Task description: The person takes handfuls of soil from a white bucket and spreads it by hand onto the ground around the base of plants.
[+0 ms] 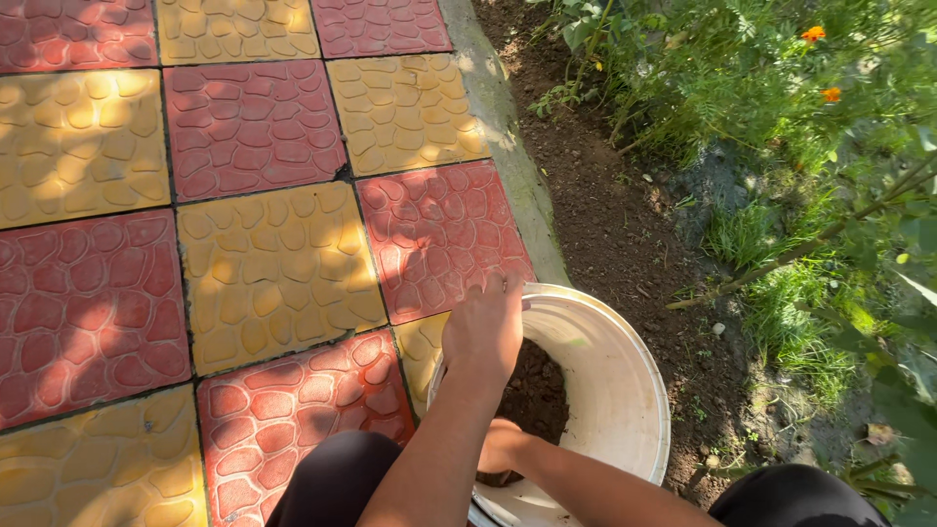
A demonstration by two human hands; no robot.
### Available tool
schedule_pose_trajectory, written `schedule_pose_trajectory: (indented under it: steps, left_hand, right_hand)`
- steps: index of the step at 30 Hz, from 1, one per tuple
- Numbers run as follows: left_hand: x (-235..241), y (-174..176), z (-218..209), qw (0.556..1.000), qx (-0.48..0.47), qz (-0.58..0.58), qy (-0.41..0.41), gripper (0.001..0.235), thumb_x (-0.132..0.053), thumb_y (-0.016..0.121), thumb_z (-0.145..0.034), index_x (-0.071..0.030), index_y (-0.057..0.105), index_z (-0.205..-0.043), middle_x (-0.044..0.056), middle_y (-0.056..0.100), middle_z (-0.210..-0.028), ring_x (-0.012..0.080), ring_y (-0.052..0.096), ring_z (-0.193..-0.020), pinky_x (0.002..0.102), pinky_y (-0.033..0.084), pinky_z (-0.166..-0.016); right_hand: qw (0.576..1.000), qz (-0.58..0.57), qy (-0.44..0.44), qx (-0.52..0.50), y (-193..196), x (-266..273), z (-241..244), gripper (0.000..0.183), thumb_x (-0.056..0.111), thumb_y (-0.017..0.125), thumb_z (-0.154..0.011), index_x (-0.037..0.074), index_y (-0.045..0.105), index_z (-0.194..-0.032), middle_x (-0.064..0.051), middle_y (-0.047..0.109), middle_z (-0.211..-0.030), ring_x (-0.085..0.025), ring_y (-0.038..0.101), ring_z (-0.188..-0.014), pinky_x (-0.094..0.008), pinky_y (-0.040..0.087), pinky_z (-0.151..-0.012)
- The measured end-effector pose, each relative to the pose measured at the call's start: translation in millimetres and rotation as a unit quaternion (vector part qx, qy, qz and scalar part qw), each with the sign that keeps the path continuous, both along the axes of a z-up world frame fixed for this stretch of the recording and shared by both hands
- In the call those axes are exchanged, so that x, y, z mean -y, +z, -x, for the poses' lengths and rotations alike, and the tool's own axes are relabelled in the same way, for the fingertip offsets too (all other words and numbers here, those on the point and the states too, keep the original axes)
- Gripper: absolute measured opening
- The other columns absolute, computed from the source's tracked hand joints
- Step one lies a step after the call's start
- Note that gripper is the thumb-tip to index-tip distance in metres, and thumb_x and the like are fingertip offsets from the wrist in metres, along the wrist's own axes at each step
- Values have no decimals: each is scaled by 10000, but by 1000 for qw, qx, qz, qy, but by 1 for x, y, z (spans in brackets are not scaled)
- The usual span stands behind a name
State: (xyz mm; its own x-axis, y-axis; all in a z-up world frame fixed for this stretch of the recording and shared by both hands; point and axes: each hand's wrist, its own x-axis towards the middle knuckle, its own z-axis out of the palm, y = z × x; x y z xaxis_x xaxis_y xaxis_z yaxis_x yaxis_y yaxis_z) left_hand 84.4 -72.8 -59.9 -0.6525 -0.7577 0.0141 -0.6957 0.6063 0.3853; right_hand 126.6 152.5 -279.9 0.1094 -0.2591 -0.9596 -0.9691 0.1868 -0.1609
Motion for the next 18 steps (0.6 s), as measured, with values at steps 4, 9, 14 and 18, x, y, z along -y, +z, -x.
schedule_pose_trajectory:
  steps: [4, 9, 14, 18]
  left_hand:
    - [-2, -5, 1, 1000, -2, -14, 8, 371, -272, 610, -1060, -157, 544, -1406, 105, 658, -1246, 392, 668, -1077, 564, 618, -667]
    - [2, -1, 0, 998, 9, -61, -3, 413, -212, 556, -1070, -213, 482, -1477, 98, 564, -1457, 421, 672, -1015, 597, 615, -655]
    - [1, 18, -2, 998, 52, -37, -7, 414, -126, 527, -1035, -189, 515, -1444, 108, 633, -1095, 385, 689, -933, 553, 624, -652]
    - [4, 23, -6, 998, 48, -47, -10, 558, -408, 540, -1094, -173, 437, -1590, 106, 654, -1189, 402, 729, -970, 604, 629, -657]
  right_hand:
    - [991, -25, -127, 19, -3, -12, 17, 154, 218, 449, -1095, 161, 388, -966, -71, 449, -927, -262, 376, -807, -450, 318, -707]
    - [965, -23, -257, 45, 119, 77, 61, 352, 262, 459, -1119, 184, 310, -810, -37, 371, -788, -198, 309, -658, -411, 264, -629]
    - [817, -135, -547, 125, 103, 59, 89, 734, -80, 346, -1018, 145, 368, -1716, 10, 257, -1826, -221, 335, -1651, -285, 402, -1204]
    - [775, -119, -613, 100, -33, 46, 99, 138, 311, 667, -1065, 263, 636, -938, 86, 641, -1090, -27, 615, -904, -298, 410, -927]
